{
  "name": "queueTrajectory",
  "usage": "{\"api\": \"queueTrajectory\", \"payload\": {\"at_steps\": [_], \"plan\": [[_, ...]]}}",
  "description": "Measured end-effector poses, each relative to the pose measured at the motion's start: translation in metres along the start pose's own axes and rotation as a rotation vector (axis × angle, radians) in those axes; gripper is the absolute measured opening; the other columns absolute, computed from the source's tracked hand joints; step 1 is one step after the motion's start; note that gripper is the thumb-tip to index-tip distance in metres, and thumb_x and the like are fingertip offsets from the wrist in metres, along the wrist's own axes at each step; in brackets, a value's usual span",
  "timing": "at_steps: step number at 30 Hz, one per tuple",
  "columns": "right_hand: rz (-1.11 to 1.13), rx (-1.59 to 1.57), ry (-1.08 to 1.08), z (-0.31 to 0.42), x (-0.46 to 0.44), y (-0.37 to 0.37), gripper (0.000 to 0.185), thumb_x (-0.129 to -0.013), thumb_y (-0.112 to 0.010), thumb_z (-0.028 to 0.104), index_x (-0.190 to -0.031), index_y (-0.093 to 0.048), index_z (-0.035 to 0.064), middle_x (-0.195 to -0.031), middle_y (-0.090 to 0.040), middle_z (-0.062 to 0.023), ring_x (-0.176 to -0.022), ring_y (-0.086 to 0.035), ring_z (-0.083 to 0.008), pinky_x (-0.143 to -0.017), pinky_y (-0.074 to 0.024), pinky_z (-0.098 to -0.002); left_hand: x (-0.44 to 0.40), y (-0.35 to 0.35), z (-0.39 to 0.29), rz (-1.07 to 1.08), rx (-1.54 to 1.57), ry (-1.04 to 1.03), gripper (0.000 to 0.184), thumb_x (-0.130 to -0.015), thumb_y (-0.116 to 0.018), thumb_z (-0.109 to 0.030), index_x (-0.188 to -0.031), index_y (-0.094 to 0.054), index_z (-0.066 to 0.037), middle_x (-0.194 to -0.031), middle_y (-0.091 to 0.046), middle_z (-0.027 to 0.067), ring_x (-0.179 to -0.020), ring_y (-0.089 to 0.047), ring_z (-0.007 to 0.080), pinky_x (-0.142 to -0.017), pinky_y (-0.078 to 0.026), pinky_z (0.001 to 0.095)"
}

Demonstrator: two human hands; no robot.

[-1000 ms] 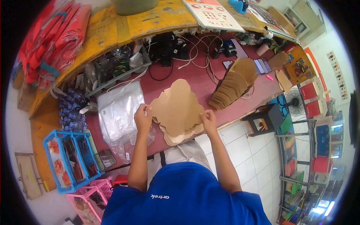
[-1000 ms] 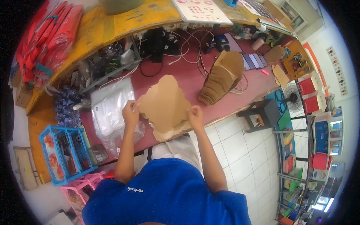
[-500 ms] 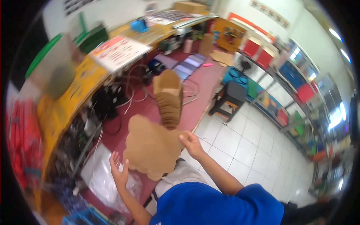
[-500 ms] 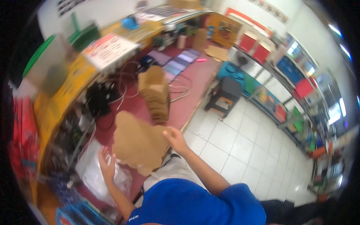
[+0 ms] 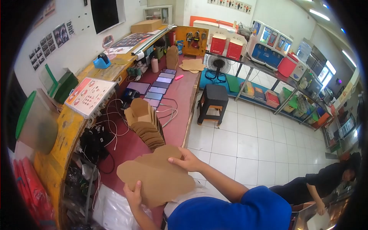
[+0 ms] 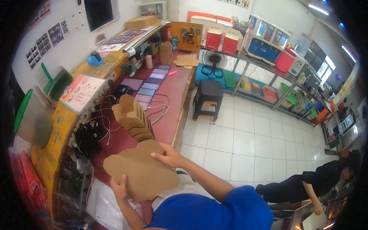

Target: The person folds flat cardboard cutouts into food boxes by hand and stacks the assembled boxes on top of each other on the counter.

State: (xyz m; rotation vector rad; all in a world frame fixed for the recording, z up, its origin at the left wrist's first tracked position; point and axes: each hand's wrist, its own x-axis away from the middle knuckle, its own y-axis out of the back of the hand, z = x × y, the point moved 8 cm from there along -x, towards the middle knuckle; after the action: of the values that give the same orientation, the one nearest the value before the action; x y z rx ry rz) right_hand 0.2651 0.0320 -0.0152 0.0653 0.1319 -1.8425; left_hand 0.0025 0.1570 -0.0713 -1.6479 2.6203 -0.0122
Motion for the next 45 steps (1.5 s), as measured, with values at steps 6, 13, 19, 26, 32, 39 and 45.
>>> {"api": "queueTrajectory", "payload": {"at_steps": [6,13,19,26,32,39,45], "plan": [[-0.211,0.025,0.032,-0.014,-0.005,0.031,0.042,-0.106,-0.065,0.013,-0.144,-0.056,-0.0025,-0.126,-0.071,-0.0085,-0.113,-0.065,-0.0146,-0.098,-0.0531,-0.0306,0.010,-0.021,-0.063,-0.405,-0.673,-0.382,0.046,-0.095,-0.076,-0.013,-0.135,-0.059,0.003,-0.131,-0.065,0.0153,-0.121,-0.061,0.0264,-0.106,-0.047,0.0395],[-0.343,-0.144,0.159,0.041,0.000,0.008,0.038,-0.108,-0.059,0.005,-0.144,-0.053,-0.0004,-0.128,-0.068,-0.0079,-0.115,-0.064,-0.0141,-0.100,-0.0514,-0.0297,0.026,-0.082,-0.084,0.089,-0.023,-0.089,0.025,-0.101,-0.065,-0.002,-0.125,-0.065,0.005,-0.105,-0.073,0.0103,-0.104,-0.072,0.0186,-0.093,-0.056,0.0309],[-0.355,-0.137,0.320,0.050,0.010,-0.011,0.034,-0.106,-0.052,-0.002,-0.139,-0.058,-0.0017,-0.125,-0.068,-0.0118,-0.116,-0.065,-0.0208,-0.100,-0.0516,-0.0319,0.021,-0.117,-0.107,0.167,0.245,-0.146,0.031,-0.104,-0.061,0.000,-0.134,-0.059,0.004,-0.120,-0.069,0.0135,-0.113,-0.069,0.0195,-0.102,-0.054,0.0324],[-0.044,0.423,0.604,0.084,0.021,-0.043,0.050,-0.084,-0.058,-0.015,-0.124,-0.076,0.0101,-0.130,-0.067,-0.0181,-0.118,-0.068,-0.0343,-0.098,-0.0565,-0.0402,0.017,-0.106,-0.100,0.174,0.619,-0.054,0.048,-0.109,-0.056,-0.015,-0.151,-0.040,0.000,-0.137,-0.055,0.0170,-0.127,-0.059,0.0226,-0.109,-0.049,0.0374],[0.121,0.556,0.717,0.085,0.023,-0.065,0.052,-0.081,-0.064,-0.014,-0.123,-0.077,0.0134,-0.137,-0.066,-0.0154,-0.123,-0.066,-0.0366,-0.105,-0.0537,-0.0444,0.021,-0.085,-0.101,0.044,0.390,-0.086,0.056,-0.104,-0.060,-0.014,-0.153,-0.037,-0.001,-0.140,-0.054,0.0171,-0.128,-0.057,0.0248,-0.110,-0.046,0.0385],[0.052,0.438,0.639,0.087,0.022,-0.052,0.032,-0.079,-0.074,-0.005,-0.109,-0.077,0.0068,-0.129,-0.070,-0.0127,-0.120,-0.067,-0.0354,-0.103,-0.0541,-0.0448,0.035,-0.063,-0.101,-0.154,0.468,-0.028,0.050,-0.107,-0.058,-0.011,-0.153,-0.040,-0.001,-0.141,-0.057,0.0164,-0.127,-0.061,0.0260,-0.108,-0.050,0.0391],[0.011,0.462,0.582,0.081,0.018,-0.049,0.028,-0.077,-0.079,-0.008,-0.101,-0.081,0.0069,-0.116,-0.076,-0.0124,-0.114,-0.072,-0.0339,-0.100,-0.0571,-0.0426,0.032,-0.057,-0.080,-0.159,0.618,0.012,0.046,-0.110,-0.057,-0.011,-0.151,-0.040,0.000,-0.139,-0.058,0.0116,-0.127,-0.059,0.0195,-0.108,-0.048,0.0341]]}}
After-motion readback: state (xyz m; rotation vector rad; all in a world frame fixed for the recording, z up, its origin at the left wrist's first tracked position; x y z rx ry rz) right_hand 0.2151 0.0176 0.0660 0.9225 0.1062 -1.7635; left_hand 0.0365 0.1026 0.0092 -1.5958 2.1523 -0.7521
